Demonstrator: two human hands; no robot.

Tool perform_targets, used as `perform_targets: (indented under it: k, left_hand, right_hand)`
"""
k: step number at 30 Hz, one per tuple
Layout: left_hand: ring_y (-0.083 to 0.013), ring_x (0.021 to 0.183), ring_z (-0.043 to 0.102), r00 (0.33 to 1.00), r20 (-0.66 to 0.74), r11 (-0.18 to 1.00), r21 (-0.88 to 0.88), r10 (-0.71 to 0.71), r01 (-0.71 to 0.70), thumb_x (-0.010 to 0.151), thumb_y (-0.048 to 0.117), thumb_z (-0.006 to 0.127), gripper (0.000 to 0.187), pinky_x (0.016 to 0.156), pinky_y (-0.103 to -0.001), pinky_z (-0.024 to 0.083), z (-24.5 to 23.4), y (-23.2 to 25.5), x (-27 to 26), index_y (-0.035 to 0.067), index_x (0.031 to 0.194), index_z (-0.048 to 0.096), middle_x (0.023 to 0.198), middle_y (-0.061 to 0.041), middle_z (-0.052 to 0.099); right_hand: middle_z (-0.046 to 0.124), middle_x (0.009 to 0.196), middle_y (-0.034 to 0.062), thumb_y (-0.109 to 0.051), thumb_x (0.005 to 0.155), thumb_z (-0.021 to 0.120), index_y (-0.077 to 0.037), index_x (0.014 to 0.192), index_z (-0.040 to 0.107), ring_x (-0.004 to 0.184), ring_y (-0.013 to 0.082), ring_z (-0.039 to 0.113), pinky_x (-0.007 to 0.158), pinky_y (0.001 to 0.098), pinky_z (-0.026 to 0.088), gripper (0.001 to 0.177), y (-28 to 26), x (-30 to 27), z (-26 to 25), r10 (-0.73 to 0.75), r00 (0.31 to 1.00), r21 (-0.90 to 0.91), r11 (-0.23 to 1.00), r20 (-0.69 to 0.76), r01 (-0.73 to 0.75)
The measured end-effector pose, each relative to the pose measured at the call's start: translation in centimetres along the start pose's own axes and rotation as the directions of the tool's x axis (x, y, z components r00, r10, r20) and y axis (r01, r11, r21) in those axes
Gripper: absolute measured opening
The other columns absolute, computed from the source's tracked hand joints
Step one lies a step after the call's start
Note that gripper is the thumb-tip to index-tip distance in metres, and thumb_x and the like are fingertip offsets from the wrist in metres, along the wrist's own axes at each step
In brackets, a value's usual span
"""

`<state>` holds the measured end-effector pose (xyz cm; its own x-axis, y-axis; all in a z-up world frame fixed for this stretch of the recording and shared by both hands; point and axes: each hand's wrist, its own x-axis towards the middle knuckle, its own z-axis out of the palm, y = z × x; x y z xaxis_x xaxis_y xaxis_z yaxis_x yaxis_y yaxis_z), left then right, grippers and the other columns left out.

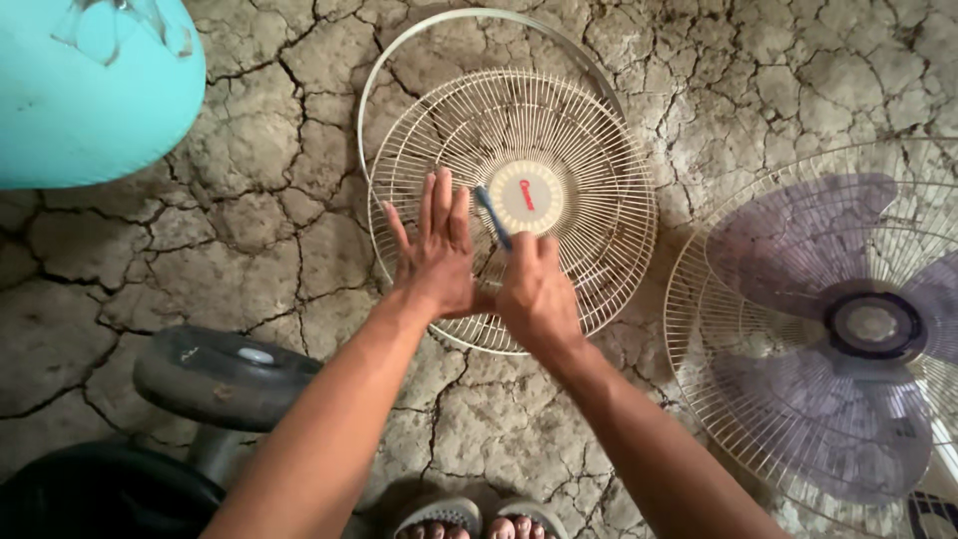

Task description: The person disassembles a standing fan by removing the front grille with a screwdriver, then uses a toothbrush to scrub the grille's wires and center hub. The person flips the grille and continues scrubbing the opposite side.

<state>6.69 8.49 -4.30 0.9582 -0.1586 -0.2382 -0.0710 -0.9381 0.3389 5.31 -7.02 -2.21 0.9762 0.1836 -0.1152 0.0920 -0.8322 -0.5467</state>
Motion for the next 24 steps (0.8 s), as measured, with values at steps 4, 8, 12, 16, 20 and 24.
perform_targets:
  k: [4,8,12,16,20,24]
  left_hand:
    - [-0.0398,0.155,-0.018,0.998,0.059,1.0,-0.004,-0.012,0.012,0.038,0.095,0.079,0.176,0.114,-0.079,-0.011,0.3,0.3,-0.3,-0.001,0.156,-0.01,0.167,-0.025,-0.02]
    - [-0.043,0.154,-0.015,0.996,-0.075,0.999,-0.011,0.052,-0.053,0.04,0.095,0.078,0.173,0.111,-0.082,-0.009,0.1,-0.1,-0.5,-0.003,0.156,-0.004,0.166,-0.028,-0.013]
    - [-0.0427,0.156,-0.01,0.987,-0.142,0.995,-0.05,0.075,-0.083,0.038,0.094,0.08,0.171,0.113,-0.083,-0.007,0.8,-0.1,-0.9,-0.003,0.155,0.002,0.167,-0.028,-0.007]
    - [-0.0427,0.156,-0.01,0.989,-0.138,0.995,-0.068,0.059,-0.069,0.038,0.09,0.083,0.171,0.111,-0.083,-0.006,0.5,0.0,-0.9,-0.005,0.156,0.003,0.167,-0.027,-0.006]
    - [-0.0406,0.155,-0.013,0.998,-0.053,0.999,-0.042,0.03,-0.032,0.034,0.092,0.082,0.177,0.112,-0.082,-0.008,-0.3,0.3,-0.7,-0.004,0.158,0.001,0.167,-0.026,-0.011]
    - [-0.0381,0.156,-0.016,1.0,-0.009,1.0,-0.014,-0.008,0.007,0.029,0.093,0.081,0.183,0.112,-0.081,-0.01,-0.1,0.5,-0.6,-0.003,0.16,-0.003,0.168,-0.024,-0.016]
  right_hand:
    - [0.056,0.102,0.0301,-0.006,0.103,0.039,0.007,0.12,0.051,0.065,0.034,0.063,0.044,0.0409,0.056,0.024,1.0,-0.9,-1.1,-0.067,0.994,-0.101,0.993,-0.083,0.059]
    - [0.061,0.094,0.0228,-0.008,0.098,0.047,0.001,0.112,0.057,0.066,0.0313,0.062,0.048,0.0416,0.055,0.02,1.0,-1.8,-1.3,-0.183,0.972,-0.091,0.981,-0.149,0.171]
    - [0.063,0.095,0.0209,-0.009,0.095,0.058,-0.003,0.111,0.062,0.063,0.0337,0.062,0.049,0.0459,0.052,0.018,1.4,-2.7,-0.7,-0.273,0.9,-0.197,0.956,-0.34,0.215]
    - [0.062,0.094,0.0165,-0.006,0.1,0.057,-0.001,0.118,0.059,0.071,0.0287,0.062,0.044,0.0386,0.054,0.019,1.7,-2.7,-0.8,-0.249,0.95,-0.145,0.964,-0.191,0.223]
    - [0.061,0.103,0.0144,-0.013,0.098,0.061,-0.008,0.118,0.063,0.068,0.0238,0.062,0.045,0.037,0.055,0.021,2.1,-4.2,-1.3,-0.121,0.979,-0.237,0.968,-0.167,0.079]
    - [0.058,0.109,0.0166,-0.055,0.084,0.077,-0.009,0.135,0.061,0.072,0.0211,0.061,0.044,0.0306,0.055,0.07,2.8,-4.7,-0.3,0.006,0.999,-0.284,0.959,-0.036,-0.016]
